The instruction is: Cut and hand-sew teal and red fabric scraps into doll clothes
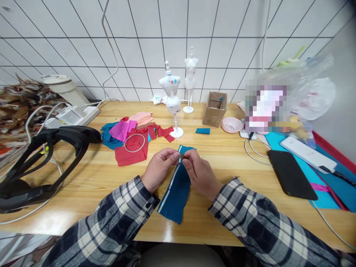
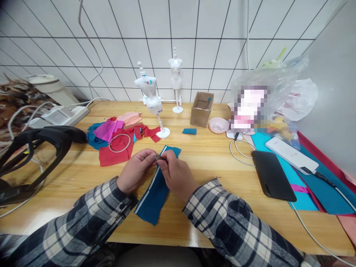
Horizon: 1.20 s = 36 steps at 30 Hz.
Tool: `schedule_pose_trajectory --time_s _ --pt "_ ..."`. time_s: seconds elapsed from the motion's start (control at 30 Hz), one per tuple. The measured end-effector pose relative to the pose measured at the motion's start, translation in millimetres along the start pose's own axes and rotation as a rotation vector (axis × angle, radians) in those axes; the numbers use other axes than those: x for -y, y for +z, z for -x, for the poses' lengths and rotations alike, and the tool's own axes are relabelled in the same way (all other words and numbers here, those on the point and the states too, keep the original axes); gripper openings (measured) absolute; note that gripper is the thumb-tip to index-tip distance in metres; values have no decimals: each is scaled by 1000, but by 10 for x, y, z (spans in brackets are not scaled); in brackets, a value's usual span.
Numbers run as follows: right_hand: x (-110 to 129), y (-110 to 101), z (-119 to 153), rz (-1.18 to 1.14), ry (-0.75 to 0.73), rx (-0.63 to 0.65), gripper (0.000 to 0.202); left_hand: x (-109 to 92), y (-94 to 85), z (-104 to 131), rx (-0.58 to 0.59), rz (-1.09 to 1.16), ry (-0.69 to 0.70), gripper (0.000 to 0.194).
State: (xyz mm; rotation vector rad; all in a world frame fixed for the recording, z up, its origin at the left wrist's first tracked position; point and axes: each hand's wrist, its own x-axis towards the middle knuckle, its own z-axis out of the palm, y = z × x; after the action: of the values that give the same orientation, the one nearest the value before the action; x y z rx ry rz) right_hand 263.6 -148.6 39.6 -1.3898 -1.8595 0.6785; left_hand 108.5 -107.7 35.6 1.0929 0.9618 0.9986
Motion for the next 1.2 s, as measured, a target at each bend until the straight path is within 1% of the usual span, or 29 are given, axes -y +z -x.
schedule_pose_trajectory --time_s 0.2,0.43,0.6,1.03,1.2 --pt "-4 50 -8 -47 5 -15 21 50 22 -5 -6 85 -9 24" --pt "1 60 -8 -52 18 -20 21 72 68 10 4 167 -11 24" --pt "7 68 -2 -64 22 -23 22 75 70 9 17 175 -30 25" --pt "18 45 -16 34 29 -32 23 89 88 7 32 318 -72 25" --pt "15 47 -9 12 27 -24 22 82 93 8 42 340 -94 26"
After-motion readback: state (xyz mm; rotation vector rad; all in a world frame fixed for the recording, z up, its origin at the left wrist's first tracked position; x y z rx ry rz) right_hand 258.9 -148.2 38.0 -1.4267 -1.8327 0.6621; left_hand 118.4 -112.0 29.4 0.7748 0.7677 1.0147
